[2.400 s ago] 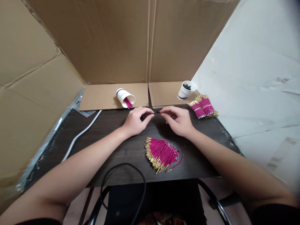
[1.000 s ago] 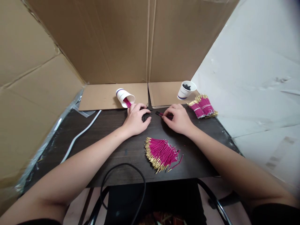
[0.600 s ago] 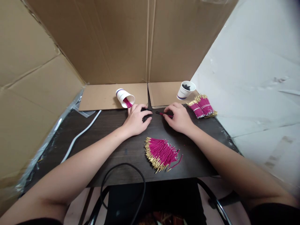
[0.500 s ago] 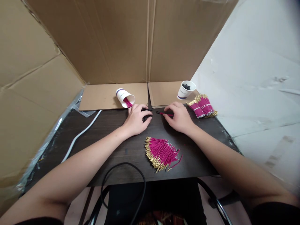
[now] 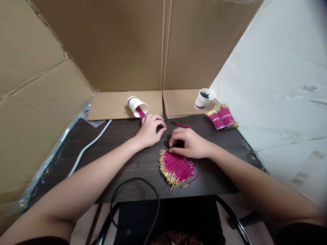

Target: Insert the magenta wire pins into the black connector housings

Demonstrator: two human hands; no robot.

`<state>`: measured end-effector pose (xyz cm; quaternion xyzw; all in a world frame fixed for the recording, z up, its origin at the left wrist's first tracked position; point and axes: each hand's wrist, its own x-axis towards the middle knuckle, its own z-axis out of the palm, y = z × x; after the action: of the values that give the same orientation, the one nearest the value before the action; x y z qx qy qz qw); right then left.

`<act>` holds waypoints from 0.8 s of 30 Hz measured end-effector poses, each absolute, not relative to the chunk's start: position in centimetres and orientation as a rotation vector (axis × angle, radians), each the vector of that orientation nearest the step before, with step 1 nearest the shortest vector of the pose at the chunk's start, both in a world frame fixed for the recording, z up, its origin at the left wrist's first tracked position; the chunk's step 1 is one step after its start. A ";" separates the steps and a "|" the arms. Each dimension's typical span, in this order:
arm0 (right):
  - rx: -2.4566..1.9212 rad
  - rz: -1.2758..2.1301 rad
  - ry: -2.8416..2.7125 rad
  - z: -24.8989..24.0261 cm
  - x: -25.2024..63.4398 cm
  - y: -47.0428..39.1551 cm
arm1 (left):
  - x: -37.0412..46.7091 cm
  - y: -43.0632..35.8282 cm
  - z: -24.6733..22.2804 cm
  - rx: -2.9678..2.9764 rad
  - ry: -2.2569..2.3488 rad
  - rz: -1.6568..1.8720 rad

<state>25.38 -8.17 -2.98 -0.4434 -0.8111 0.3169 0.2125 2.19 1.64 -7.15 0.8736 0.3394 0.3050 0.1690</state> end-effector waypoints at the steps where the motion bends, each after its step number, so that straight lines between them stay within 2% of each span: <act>1: -1.234 0.875 -2.285 -2.9 25.4 -8.1 | 2.2 1.6 -7.2 2.478 0.965 0.866; 12: -1.357 0.703 -2.384 -3.0 25.5 -8.0 | 2.1 1.6 -6.9 2.488 0.927 0.930; 24: -1.567 0.673 -2.456 -2.4 25.3 -8.3 | 2.0 1.4 -6.9 2.446 0.854 1.061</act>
<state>25.30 -8.28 -2.38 -0.5226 -0.8190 0.2244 0.0757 1.99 1.42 -6.89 0.8609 0.3007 0.3733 0.1702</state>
